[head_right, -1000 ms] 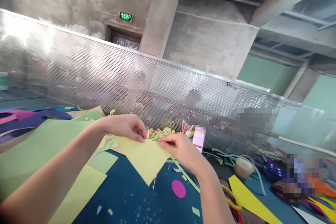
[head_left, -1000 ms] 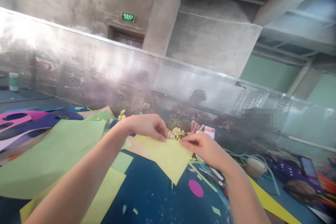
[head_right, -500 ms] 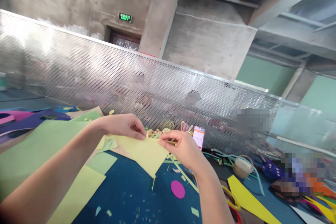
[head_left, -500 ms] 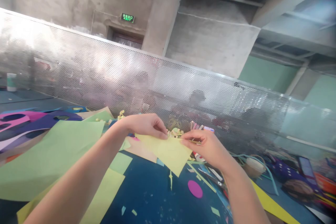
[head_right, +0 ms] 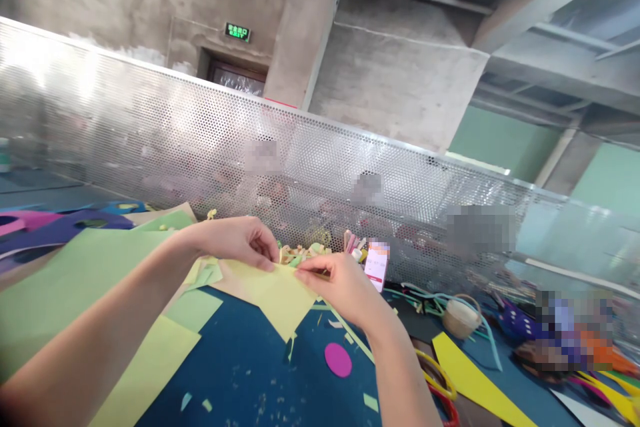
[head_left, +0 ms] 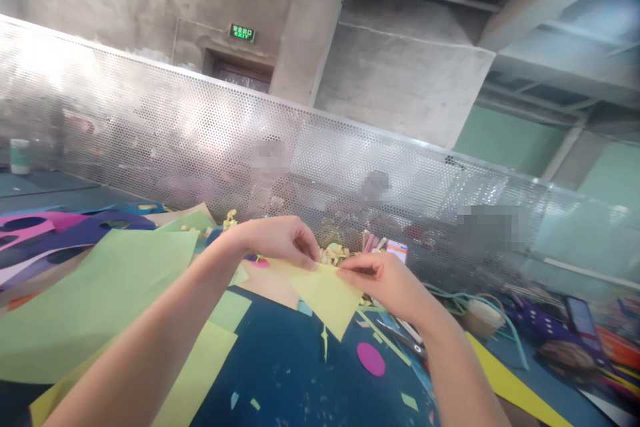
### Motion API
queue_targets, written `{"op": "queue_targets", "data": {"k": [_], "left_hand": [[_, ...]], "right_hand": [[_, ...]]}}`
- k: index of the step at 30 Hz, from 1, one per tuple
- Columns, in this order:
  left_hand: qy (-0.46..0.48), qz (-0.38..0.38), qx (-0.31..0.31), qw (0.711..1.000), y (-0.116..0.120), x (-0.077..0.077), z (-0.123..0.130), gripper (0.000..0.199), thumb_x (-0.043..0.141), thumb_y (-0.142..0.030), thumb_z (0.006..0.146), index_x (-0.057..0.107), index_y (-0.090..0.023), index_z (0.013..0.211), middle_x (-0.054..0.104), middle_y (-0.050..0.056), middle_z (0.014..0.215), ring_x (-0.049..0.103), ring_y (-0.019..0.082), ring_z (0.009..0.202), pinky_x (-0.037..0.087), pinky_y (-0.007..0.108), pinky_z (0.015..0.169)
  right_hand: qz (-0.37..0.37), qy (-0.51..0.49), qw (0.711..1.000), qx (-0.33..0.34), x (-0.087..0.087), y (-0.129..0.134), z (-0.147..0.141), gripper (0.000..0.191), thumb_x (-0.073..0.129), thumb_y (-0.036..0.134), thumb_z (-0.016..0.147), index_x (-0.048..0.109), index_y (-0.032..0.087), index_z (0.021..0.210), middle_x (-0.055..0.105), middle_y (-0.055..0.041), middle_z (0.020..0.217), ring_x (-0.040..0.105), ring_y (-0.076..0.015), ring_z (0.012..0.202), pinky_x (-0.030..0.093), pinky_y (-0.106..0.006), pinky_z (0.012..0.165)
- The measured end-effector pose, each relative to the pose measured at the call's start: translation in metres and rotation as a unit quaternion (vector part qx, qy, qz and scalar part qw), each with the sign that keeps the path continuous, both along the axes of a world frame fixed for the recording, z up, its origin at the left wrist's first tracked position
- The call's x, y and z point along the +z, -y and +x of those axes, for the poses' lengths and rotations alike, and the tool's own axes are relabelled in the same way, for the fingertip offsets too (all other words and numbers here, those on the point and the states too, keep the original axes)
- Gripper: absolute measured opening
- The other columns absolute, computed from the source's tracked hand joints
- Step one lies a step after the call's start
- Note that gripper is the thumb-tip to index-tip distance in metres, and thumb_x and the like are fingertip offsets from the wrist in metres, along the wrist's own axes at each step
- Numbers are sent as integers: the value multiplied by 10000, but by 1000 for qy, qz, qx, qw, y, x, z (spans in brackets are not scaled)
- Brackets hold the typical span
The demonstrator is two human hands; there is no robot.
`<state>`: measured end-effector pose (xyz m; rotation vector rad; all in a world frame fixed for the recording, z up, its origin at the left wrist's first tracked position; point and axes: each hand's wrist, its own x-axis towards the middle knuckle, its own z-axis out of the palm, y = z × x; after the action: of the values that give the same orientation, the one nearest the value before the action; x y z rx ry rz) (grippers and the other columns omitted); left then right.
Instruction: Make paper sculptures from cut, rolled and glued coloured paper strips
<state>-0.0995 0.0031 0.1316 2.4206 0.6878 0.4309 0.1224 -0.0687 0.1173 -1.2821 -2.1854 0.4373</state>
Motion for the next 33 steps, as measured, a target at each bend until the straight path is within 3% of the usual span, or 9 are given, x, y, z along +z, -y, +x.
{"op": "queue_targets", "data": {"k": [8, 15, 18, 23, 28, 33], "left_hand": [[16, 17, 21, 1000, 2, 1, 1, 265, 603, -413, 737, 695, -205, 871, 688, 14, 806, 583, 134, 728, 394, 214, 592], [32, 13, 19, 999, 1, 0, 1, 206, 640, -333, 706, 695, -200, 854, 679, 8, 751, 584, 126, 697, 416, 211, 598], [32, -1, 25, 999, -1, -1, 0, 243, 655, -370, 691, 697, -210, 868, 685, 15, 785, 581, 124, 705, 410, 208, 592], [19, -6, 26, 999, -2, -2, -7, 342, 604, -477, 716, 707, -208, 901, 654, 9, 693, 465, 75, 516, 331, 203, 473], [27, -16, 27, 999, -6, -3, -7, 310, 615, -425, 722, 695, -209, 929, 673, 19, 756, 519, 92, 574, 361, 193, 488], [32, -5, 30, 999, -10, -4, -5, 280, 630, -397, 712, 704, -212, 908, 675, 20, 742, 545, 111, 620, 391, 200, 531]], "right_hand": [[51, -32, 998, -21, 0, -2, 2, 146, 600, 310, 782, 718, 237, 830, 710, -19, 861, 637, -183, 785, 505, -295, 685], [-16, -29, 999, 3, 1, 1, 0, 216, 554, 353, 818, 705, 230, 912, 707, -18, 876, 627, -183, 789, 497, -291, 681], [5, -27, 1000, -16, 3, 2, 0, 177, 560, 332, 812, 702, 235, 855, 705, -14, 862, 621, -165, 742, 494, -285, 642], [46, -21, 997, -49, 6, 3, 1, 129, 586, 310, 786, 692, 237, 801, 688, -17, 770, 614, -159, 673, 492, -281, 582], [82, -12, 996, -43, 4, 2, 2, 98, 581, 287, 789, 660, 230, 797, 681, -9, 827, 609, -152, 742, 493, -289, 698], [26, -10, 999, -33, 1, 0, 3, 169, 556, 346, 817, 658, 228, 884, 680, -28, 888, 615, -156, 756, 491, -281, 670]]}}
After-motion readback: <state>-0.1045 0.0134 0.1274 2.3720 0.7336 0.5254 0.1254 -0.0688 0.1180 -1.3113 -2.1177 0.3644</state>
